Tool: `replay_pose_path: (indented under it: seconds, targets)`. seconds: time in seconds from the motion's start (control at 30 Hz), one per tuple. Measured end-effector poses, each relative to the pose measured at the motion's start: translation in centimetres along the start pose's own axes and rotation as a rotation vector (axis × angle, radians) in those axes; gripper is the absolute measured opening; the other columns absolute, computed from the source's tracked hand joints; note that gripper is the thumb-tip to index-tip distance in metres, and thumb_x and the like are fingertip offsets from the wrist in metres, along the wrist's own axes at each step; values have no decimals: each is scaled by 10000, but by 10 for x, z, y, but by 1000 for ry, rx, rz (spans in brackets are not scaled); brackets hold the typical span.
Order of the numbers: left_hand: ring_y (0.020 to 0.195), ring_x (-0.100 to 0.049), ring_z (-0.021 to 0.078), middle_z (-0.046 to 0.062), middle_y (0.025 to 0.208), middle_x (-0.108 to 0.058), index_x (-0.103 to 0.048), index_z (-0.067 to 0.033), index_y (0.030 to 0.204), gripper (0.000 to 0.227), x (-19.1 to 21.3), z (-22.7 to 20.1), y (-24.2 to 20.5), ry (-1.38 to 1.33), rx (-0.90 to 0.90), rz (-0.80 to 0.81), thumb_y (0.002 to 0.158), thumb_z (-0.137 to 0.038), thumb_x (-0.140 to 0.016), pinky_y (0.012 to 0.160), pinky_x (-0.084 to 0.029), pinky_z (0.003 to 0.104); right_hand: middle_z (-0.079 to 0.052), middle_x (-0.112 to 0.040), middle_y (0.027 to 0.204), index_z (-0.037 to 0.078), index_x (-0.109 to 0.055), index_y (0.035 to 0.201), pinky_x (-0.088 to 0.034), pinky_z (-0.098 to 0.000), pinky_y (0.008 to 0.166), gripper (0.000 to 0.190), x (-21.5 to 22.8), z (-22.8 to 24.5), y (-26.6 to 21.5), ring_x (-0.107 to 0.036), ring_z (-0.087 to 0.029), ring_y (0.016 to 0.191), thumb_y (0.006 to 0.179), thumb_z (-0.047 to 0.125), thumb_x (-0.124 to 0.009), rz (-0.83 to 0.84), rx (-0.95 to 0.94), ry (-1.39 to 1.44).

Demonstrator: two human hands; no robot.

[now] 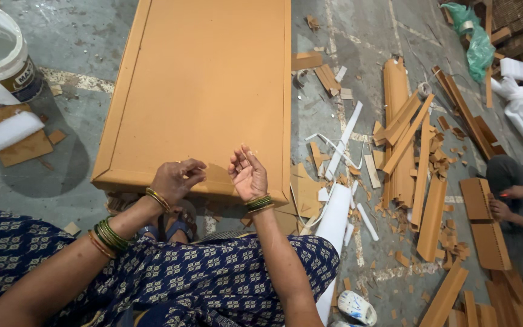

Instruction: The person applies a white adhesive substance to a wooden strip using a white foam roller. They then attach the strip to the edge of a large, flat, orange-colored board and press it down firmly with their hands to secure it.

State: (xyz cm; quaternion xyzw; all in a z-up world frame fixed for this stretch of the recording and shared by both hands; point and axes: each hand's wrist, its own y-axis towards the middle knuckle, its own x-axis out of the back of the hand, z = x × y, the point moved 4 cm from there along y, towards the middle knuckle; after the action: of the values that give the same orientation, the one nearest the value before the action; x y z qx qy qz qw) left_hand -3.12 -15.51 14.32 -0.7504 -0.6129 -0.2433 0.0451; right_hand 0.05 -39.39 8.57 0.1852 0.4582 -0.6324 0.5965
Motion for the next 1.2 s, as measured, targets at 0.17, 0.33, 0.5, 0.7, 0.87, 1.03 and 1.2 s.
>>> replay_pose_path:
  seconds: [0.17,0.33,0.5,0.7,0.87,1.03,1.2]
  targets:
    - [778,-728,258,83,845,-736,-781,-117,970,199,2,-6,3,152,-100,-35,926,-288,-690,704,-575,384,-54,-726,1103,109,-666,1235,-577,-354,817,265,4,-2,3,-693,-203,968,988,205,-669,11,-7,-7]
    - [756,-720,264,64,876,-728,-768,-131,967,204,-8,4,0,243,-84,24,934,-315,-687,680,-573,407,-53,-723,1114,114,-660,1239,-580,-356,817,264,4,-3,2,-690,-202,972,993,209,-669,15,-13,-6]
    - [749,-707,279,25,883,-725,-774,-166,871,185,-8,-1,-4,327,-103,22,890,-340,-714,653,-570,423,-48,-719,1101,112,-657,1258,-581,-347,812,282,4,-4,1,-689,-197,974,992,202,-676,-6,-3,-20]
    - [740,-710,266,26,846,-714,-730,-126,818,205,3,-13,-7,199,-185,-56,849,-327,-748,652,-566,409,-52,-719,1103,113,-647,1267,-582,-349,810,304,5,-6,3,-691,-204,982,977,196,-682,1,3,-34]
    - [720,-709,279,64,897,-731,-751,-121,986,161,-7,-5,-8,174,-240,-89,926,-253,-682,636,-568,407,-60,-717,1123,106,-634,1270,-587,-359,823,306,9,-7,4,-699,-212,991,979,194,-676,1,0,-21]
    - [647,-713,217,77,809,-733,-700,-121,1119,250,-50,20,-8,464,-54,353,1085,-271,-503,594,-597,350,-72,-720,1135,104,-624,1272,-593,-376,830,306,14,-6,6,-706,-221,980,982,193,-668,-1,7,-8]
    - [621,-703,228,60,733,-741,-746,-144,880,302,-69,10,-29,300,-190,411,900,-428,-645,592,-574,396,-68,-715,1129,106,-631,1271,-593,-383,828,286,15,0,8,-711,-226,979,999,188,-661,4,13,-1]
